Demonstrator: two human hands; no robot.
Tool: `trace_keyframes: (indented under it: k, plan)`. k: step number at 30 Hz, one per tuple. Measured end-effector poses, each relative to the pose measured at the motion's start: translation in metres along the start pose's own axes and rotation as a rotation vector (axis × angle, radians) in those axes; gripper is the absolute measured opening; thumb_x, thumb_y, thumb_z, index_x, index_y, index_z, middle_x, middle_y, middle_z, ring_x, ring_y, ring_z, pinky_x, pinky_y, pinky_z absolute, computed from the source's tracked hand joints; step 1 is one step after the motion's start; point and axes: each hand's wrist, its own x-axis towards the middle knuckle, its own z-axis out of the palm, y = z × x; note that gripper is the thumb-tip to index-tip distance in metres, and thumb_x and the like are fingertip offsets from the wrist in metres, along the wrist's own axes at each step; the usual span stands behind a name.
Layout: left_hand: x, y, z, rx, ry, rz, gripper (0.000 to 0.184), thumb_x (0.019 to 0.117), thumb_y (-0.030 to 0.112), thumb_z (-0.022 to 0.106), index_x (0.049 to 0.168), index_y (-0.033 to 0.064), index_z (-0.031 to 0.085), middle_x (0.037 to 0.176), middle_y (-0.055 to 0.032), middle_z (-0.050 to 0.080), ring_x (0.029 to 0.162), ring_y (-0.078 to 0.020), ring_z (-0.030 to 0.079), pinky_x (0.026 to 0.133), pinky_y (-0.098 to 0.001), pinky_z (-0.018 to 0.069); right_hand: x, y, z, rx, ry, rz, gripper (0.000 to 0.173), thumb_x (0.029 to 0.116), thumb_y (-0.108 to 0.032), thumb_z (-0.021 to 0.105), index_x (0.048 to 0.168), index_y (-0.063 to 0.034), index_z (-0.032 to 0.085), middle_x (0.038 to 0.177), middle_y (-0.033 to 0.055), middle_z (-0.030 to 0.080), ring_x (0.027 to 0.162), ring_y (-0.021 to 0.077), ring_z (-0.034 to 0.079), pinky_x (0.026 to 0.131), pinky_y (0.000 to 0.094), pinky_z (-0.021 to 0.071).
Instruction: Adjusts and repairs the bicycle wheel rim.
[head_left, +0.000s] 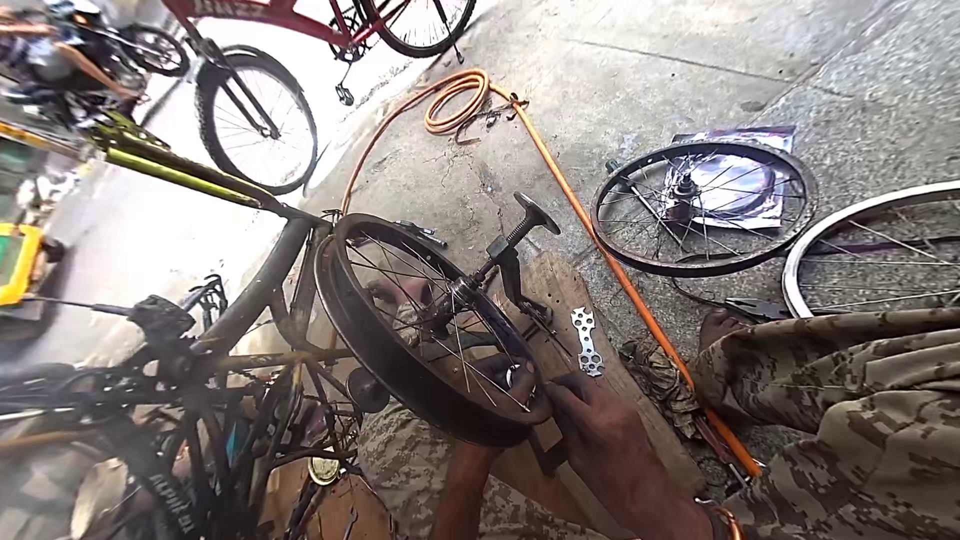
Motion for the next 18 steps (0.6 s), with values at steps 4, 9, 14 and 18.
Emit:
trace_keyframes:
  k: [4, 9, 14, 18]
  plan:
    - [0.007, -0.024, -0.029, -0.315, -0.367, -0.017, 0.031, 0.0953, 0.02, 0.071, 0.122, 0.0033, 0.07, 0.104, -0.0044, 0.074, 0.094, -0.0106, 0.07, 0.09, -0.0309, 0.058, 0.0, -0.001, -0.002, 0.029, -0.001, 0.007, 0.019, 0.0975, -0.015, 0.056, 0.095, -0.0101, 0.074, 0.09, 0.0107, 0.069, 0.068, 0.0199, 0.068, 0.053, 0.0323, 0.0568]
    - [0.017, -0.042, -0.041, -0.217, -0.448, 0.117, 0.03, 0.0953, 0.019, 0.071, 0.121, 0.003, 0.07, 0.108, -0.0012, 0.074, 0.099, -0.0057, 0.068, 0.095, -0.0284, 0.0558, 0.002, -0.002, -0.008, 0.046, -0.025, 0.007, 0.019, 0.0988, -0.019, 0.057, 0.096, -0.0117, 0.075, 0.095, 0.0097, 0.071, 0.073, 0.0183, 0.07, 0.056, 0.0314, 0.0575]
    - [-0.002, -0.01, -0.044, 0.033, -0.314, 0.16, 0.034, 0.0902, 0.02, 0.074, 0.116, -0.0004, 0.07, 0.101, -0.0018, 0.073, 0.093, 0.0007, 0.066, 0.091, -0.0202, 0.053, 0.003, -0.001, -0.012, 0.063, -0.078, 0.027, 0.02, 0.0989, -0.02, 0.059, 0.1, -0.0113, 0.077, 0.097, 0.0108, 0.072, 0.076, 0.021, 0.072, 0.06, 0.0346, 0.0593]
    - [-0.012, 0.013, -0.04, 0.19, -0.258, 0.083, 0.048, 0.0908, 0.038, 0.075, 0.121, 0.002, 0.069, 0.11, -0.006, 0.072, 0.104, -0.0074, 0.066, 0.099, -0.0277, 0.0509, 0.006, -0.002, -0.018, 0.074, -0.107, 0.016, 0.018, 0.0969, -0.013, 0.062, 0.102, -0.0075, 0.078, 0.098, 0.0143, 0.072, 0.078, 0.0233, 0.071, 0.062, 0.0369, 0.0597]
